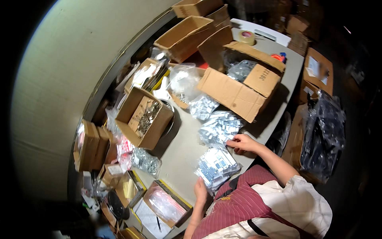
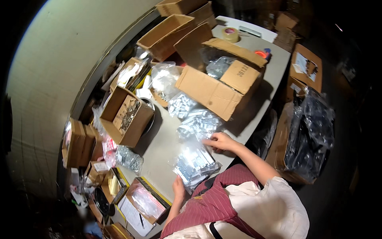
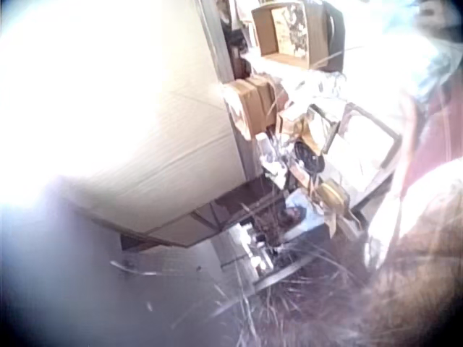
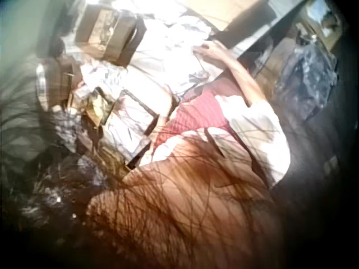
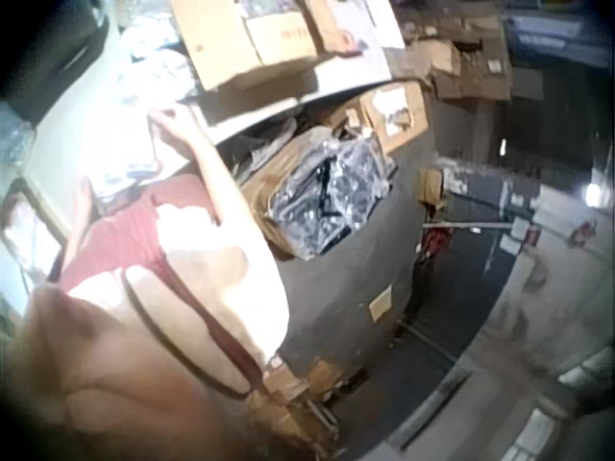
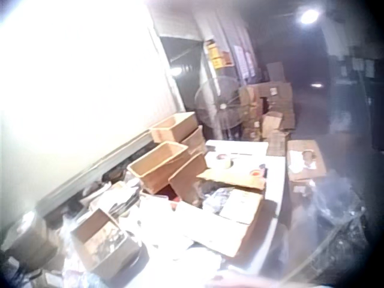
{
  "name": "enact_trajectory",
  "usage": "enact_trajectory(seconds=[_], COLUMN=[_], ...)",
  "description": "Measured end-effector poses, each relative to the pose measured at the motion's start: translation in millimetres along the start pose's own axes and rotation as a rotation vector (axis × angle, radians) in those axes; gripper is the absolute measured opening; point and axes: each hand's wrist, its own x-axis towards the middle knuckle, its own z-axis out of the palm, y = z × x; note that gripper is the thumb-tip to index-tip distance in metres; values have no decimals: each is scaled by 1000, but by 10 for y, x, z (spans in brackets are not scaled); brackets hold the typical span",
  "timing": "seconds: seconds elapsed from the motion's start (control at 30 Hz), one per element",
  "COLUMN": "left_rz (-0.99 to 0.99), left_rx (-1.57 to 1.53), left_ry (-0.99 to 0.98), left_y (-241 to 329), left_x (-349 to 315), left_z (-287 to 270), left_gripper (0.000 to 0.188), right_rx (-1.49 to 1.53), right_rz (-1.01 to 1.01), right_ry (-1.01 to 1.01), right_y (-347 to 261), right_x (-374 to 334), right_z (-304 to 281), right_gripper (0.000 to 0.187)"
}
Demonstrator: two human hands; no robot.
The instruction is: The person repeatedly picks small white rectangular components from a pile on the table and places them into clear plastic bags. The filled bags are set aside on the table as the task progresses.
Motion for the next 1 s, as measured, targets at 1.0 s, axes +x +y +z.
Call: enact_trajectory(seconds=[1.0], left_rz=[-491], left_rx=[-273], left_ry=[443], left_y=[443], left_x=[-972], left_z=[659], left_gripper=[44], right_rx=[1244], right_rz=[600], right_ry=[-1041], right_y=[-1509], right_x=[652], right_z=[1325], right_gripper=[35])
